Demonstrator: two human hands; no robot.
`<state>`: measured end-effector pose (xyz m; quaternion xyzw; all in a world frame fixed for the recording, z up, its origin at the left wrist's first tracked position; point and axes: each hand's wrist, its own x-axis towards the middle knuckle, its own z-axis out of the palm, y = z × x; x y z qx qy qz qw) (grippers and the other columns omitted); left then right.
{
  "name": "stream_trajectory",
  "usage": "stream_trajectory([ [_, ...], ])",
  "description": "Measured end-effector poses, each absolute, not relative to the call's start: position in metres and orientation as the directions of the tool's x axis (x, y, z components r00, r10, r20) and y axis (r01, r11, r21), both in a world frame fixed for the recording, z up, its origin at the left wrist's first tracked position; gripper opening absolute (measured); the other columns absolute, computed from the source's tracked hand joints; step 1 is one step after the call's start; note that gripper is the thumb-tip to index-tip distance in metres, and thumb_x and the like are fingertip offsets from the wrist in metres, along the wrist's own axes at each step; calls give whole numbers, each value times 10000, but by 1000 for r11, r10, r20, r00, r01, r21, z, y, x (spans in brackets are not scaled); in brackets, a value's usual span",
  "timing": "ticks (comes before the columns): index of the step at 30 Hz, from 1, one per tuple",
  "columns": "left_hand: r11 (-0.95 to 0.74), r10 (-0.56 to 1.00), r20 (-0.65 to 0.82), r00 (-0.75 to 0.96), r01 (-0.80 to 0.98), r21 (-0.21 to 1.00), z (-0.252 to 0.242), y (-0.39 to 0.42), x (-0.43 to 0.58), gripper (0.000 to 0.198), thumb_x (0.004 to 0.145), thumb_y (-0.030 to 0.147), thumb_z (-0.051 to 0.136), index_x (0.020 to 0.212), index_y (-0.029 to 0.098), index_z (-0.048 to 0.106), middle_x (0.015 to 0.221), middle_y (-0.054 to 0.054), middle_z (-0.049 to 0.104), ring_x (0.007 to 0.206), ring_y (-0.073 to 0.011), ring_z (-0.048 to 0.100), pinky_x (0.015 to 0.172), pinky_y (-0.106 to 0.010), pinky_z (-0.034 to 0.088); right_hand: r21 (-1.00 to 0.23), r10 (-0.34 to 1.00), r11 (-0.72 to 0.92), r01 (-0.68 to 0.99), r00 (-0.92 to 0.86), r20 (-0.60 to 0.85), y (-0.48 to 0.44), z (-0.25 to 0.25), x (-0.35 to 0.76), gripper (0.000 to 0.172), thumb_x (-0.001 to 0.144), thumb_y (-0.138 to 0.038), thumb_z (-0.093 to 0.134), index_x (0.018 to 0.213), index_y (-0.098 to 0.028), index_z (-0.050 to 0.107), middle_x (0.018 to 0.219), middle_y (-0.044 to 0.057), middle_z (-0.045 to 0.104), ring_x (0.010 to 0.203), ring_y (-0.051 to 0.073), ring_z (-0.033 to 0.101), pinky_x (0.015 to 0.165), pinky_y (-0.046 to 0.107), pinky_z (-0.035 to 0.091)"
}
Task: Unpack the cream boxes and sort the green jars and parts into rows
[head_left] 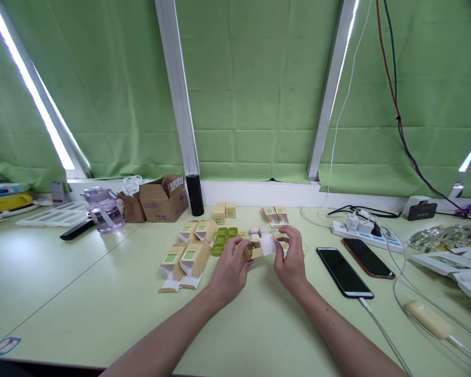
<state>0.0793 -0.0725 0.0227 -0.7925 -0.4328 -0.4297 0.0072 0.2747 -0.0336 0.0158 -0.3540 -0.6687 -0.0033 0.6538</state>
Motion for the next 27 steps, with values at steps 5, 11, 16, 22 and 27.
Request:
stream_trajectory([
  [5, -629, 681, 680, 273, 694, 352, 19, -72, 78, 598, 919, 123, 565, 1480, 245, 400, 1328, -156, 517, 1243, -298, 558, 1030, -511, 531, -161, 279, 848, 506, -167, 946, -30, 12, 281, 458, 911, -25, 399, 1258, -253, 592, 1193, 121, 660, 1160, 263, 639, 969, 524, 579],
  [11, -616, 696, 665, 271, 700, 361, 17, -73, 79, 644, 911, 115, 572, 1511, 234, 370, 1358, -157, 512, 1292, -305, 540, 1064, -525, 523, -130, 299, 857, 498, -275, 914, -35, 10, 279, 502, 849, -13, 381, 1233, -247, 606, 1080, 102, 735, 1000, 262, 706, 858, 497, 599],
  [16, -616, 698, 667, 263, 696, 370, 17, -73, 79, 658, 897, 92, 572, 1508, 238, 379, 1345, -151, 520, 1276, -301, 555, 1052, -516, 534, -240, 430, 824, 512, -292, 854, -39, 15, 276, 401, 890, -36, 416, 1203, -233, 569, 1003, 94, 712, 913, 260, 659, 770, 433, 547],
  [22, -603, 709, 666, 232, 690, 401, 17, -72, 78, 649, 898, 87, 567, 1504, 229, 382, 1355, -149, 509, 1301, -295, 540, 1094, -514, 505, -272, 447, 833, 481, -298, 844, -44, 16, 270, 316, 962, -78, 388, 1193, -226, 544, 886, 67, 642, 832, 242, 590, 731, 393, 480],
  [27, -583, 730, 652, 205, 683, 439, 17, -71, 78, 639, 897, 74, 560, 1495, 227, 394, 1358, -144, 506, 1315, -287, 527, 1115, -510, 486, -327, 490, 831, 450, -313, 814, -46, 18, 272, 250, 948, -78, 388, 1082, -224, 541, 851, 52, 597, 802, 228, 552, 708, 366, 453],
])
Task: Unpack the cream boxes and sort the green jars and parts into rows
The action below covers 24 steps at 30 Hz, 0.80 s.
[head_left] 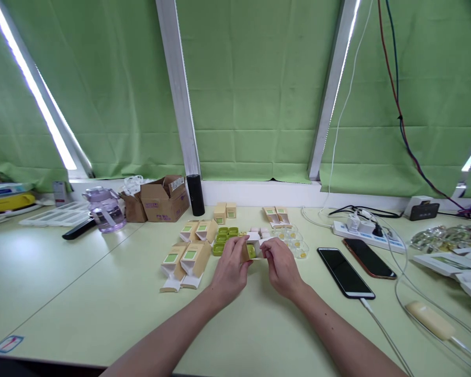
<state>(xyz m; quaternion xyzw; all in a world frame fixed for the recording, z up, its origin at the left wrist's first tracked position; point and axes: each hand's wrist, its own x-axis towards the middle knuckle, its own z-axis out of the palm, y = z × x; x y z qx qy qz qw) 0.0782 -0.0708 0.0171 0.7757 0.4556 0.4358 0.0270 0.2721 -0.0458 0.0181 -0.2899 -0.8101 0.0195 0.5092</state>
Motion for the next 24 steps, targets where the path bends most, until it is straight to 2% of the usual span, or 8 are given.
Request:
stream_trajectory([
  [3, -578, 730, 658, 184, 679, 452, 18, -71, 78, 641, 883, 72, 569, 1483, 230, 408, 1346, -140, 516, 1314, -292, 530, 1110, -517, 488, -318, 496, 830, 458, -345, 797, -47, 19, 274, 231, 922, -86, 433, 1078, -228, 527, 903, 65, 604, 846, 243, 557, 734, 381, 459],
  [9, -585, 719, 672, 179, 677, 446, 20, -71, 76, 680, 836, 22, 538, 1472, 234, 426, 1335, -134, 516, 1305, -290, 536, 1110, -517, 489, -191, 415, 859, 475, -428, 803, -47, 19, 271, 366, 864, -69, 490, 1186, -241, 514, 1038, 100, 633, 955, 291, 577, 842, 463, 488],
  [12, -581, 718, 667, 199, 699, 417, 20, -71, 76, 679, 840, 21, 528, 1477, 233, 423, 1333, -137, 507, 1292, -289, 537, 1106, -518, 491, -204, 442, 844, 495, -429, 788, -47, 18, 270, 395, 857, -46, 492, 1201, -235, 536, 1103, 118, 635, 1006, 299, 587, 852, 469, 515],
  [17, -585, 676, 701, 226, 744, 324, 21, -72, 77, 674, 859, 37, 538, 1491, 231, 408, 1293, -142, 526, 1232, -288, 567, 1037, -495, 540, -322, 501, 834, 448, -370, 782, -43, 11, 269, 336, 894, -47, 458, 1150, -232, 575, 1107, 123, 624, 1022, 278, 610, 835, 434, 562],
  [21, -587, 628, 727, 279, 783, 207, 19, -73, 80, 643, 885, 76, 553, 1491, 241, 415, 1257, -149, 551, 1195, -309, 586, 929, -472, 587, -496, 605, 777, 388, -242, 758, -43, 8, 263, 155, 969, -151, 490, 1031, -234, 606, 1040, 100, 616, 851, 222, 629, 722, 379, 575],
  [24, -592, 616, 713, 334, 794, 139, 18, -74, 81, 632, 891, 66, 529, 1489, 242, 422, 1260, -156, 555, 1185, -309, 590, 886, -451, 600, -596, 683, 715, 366, -184, 707, -45, 7, 256, 65, 960, -217, 563, 919, -223, 614, 967, 73, 593, 732, 184, 599, 642, 344, 554],
])
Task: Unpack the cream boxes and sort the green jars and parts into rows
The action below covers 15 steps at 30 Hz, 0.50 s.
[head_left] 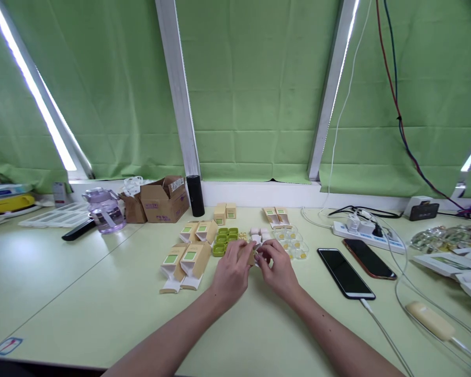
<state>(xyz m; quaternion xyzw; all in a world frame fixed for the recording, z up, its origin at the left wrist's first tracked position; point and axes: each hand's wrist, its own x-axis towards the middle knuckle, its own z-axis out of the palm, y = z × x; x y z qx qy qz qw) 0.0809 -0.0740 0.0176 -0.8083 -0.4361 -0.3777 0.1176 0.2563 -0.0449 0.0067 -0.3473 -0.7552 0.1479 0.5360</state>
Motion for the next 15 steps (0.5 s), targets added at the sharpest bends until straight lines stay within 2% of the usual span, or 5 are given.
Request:
stream_trajectory([
  [8, -582, 616, 699, 363, 808, 92, 18, -74, 81, 632, 900, 59, 506, 1500, 236, 413, 1266, -161, 552, 1178, -310, 581, 885, -453, 604, -658, 726, 665, 355, -97, 681, -42, 3, 251, 127, 939, -216, 546, 813, -228, 552, 840, 37, 585, 735, 192, 577, 645, 329, 519],
  [15, -544, 606, 733, 307, 833, 101, 26, -74, 79, 617, 896, 64, 548, 1480, 226, 431, 1231, -149, 552, 1161, -304, 578, 919, -455, 587, -816, 823, 561, 142, 5, 567, -45, 7, 255, 219, 986, -424, 562, 897, -225, 581, 967, 74, 667, 854, 207, 646, 715, 344, 601],
])
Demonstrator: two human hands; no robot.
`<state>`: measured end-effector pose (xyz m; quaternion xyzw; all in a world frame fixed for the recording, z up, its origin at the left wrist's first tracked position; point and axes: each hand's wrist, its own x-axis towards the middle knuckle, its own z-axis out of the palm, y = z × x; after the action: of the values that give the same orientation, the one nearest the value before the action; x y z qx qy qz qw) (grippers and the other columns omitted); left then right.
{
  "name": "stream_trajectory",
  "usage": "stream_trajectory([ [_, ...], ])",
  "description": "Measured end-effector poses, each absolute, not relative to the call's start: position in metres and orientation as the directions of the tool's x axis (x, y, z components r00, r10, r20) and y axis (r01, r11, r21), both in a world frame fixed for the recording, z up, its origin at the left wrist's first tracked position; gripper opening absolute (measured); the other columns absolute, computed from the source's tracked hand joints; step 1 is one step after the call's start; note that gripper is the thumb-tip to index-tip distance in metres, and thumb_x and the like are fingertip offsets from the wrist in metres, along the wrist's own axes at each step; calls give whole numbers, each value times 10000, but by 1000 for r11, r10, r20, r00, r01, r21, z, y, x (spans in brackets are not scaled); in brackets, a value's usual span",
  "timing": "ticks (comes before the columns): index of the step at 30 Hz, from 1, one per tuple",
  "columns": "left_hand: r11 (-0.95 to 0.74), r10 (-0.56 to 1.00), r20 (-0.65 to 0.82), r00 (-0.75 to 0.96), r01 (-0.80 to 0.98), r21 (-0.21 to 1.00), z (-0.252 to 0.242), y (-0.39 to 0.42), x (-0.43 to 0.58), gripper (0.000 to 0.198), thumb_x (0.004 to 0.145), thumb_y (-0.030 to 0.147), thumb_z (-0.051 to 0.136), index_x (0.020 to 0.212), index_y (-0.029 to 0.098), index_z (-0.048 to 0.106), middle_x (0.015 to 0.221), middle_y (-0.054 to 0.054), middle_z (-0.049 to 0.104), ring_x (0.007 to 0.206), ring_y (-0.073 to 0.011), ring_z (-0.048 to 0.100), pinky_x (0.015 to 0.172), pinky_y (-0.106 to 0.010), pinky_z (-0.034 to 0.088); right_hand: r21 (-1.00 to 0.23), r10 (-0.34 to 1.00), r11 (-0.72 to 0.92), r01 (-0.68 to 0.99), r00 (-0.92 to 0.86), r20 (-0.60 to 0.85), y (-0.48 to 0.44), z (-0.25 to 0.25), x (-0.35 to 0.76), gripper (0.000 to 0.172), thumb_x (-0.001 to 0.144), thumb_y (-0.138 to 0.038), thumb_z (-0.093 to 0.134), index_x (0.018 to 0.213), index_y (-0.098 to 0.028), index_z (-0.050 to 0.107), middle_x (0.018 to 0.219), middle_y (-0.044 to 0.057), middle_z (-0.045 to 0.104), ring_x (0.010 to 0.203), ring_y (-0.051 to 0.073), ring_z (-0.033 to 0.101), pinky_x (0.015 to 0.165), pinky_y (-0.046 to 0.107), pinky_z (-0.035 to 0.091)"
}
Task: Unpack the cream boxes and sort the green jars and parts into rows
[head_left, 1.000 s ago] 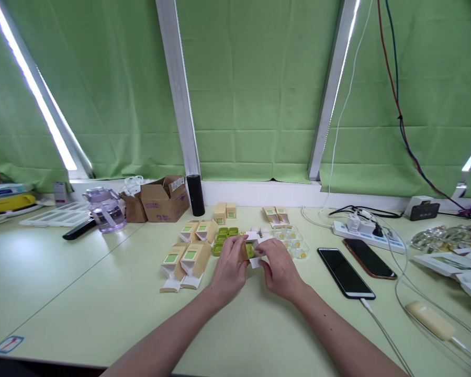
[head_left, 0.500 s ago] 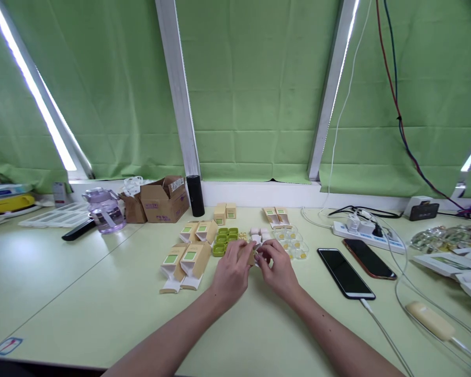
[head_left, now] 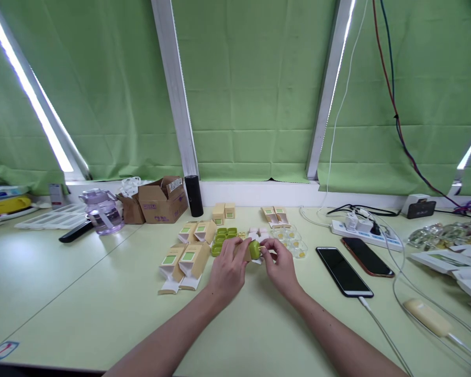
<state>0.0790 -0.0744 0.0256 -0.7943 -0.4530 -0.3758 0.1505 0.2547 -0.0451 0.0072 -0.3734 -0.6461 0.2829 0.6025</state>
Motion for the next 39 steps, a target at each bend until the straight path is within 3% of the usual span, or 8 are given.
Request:
stream_trajectory([
  [9, -517, 590, 756, 285, 852, 81, 25, -73, 76, 595, 902, 85, 565, 1468, 220, 443, 1224, -142, 559, 1167, -298, 572, 914, -433, 583, -884, 898, 440, -158, 68, 435, -42, 13, 258, 350, 923, -574, 631, 894, -231, 571, 1031, 84, 717, 765, 191, 638, 588, 314, 580],
  [14, -505, 556, 767, 321, 863, 5, 25, -70, 75, 533, 937, 99, 526, 1457, 208, 478, 1207, -150, 579, 1133, -286, 585, 836, -379, 584, -906, 947, 257, -337, -100, 306, -48, 28, 262, 423, 788, -575, 779, 779, -224, 542, 1020, 71, 762, 630, 147, 608, 463, 242, 485],
  [21, -611, 475, 733, 487, 782, -123, 24, -71, 76, 488, 959, 178, 524, 1447, 194, 535, 1208, -172, 599, 1095, -297, 589, 851, -403, 556, -955, 896, -42, -293, -434, 94, -54, 32, 255, 472, 600, -514, 909, 677, -215, 552, 565, -49, 596, 480, 113, 535, 409, 214, 450],
  [26, -556, 502, 739, 450, 822, -123, 24, -68, 73, 513, 949, 109, 508, 1451, 209, 537, 1209, -162, 603, 1120, -302, 573, 869, -417, 550, -968, 950, 65, -244, -281, 134, -51, 34, 258, 491, 608, -590, 878, 701, -212, 580, 645, -5, 680, 547, 151, 610, 470, 262, 514],
  [29, -501, 542, 751, 377, 862, -71, 24, -63, 67, 544, 941, 85, 499, 1464, 231, 523, 1227, -162, 594, 1148, -308, 564, 873, -432, 556, -971, 964, 199, -129, -153, 218, -45, 35, 268, 435, 677, -583, 820, 713, -214, 593, 697, 33, 716, 572, 171, 618, 478, 272, 490],
  [32, -442, 582, 759, 292, 897, -6, 27, -59, 59, 558, 924, 100, 540, 1465, 235, 522, 1223, -158, 592, 1146, -314, 559, 886, -450, 557, -935, 948, 314, 165, -113, 298, -42, 37, 279, 252, 791, -427, 728, 706, -220, 613, 678, 30, 705, 586, 177, 613, 522, 277, 456],
  [36, -379, 611, 768, 195, 923, 67, 31, -56, 54, 565, 896, 115, 587, 1446, 235, 536, 1199, -141, 594, 1132, -310, 556, 856, -431, 562, -683, 931, 360, 636, -199, 305, -46, 39, 283, 127, 786, -153, 647, 684, -228, 643, 718, 6, 724, 661, 176, 625, 585, 268, 374],
  [39, -368, 622, 770, 144, 921, 125, 31, -55, 55, 563, 886, 129, 610, 1434, 240, 542, 1197, -133, 589, 1136, -307, 551, 839, -411, 562, -518, 932, 356, 778, -251, 262, -53, 41, 279, 150, 768, -96, 639, 706, -233, 654, 711, 2, 721, 670, 175, 615, 582, 266, 307],
])
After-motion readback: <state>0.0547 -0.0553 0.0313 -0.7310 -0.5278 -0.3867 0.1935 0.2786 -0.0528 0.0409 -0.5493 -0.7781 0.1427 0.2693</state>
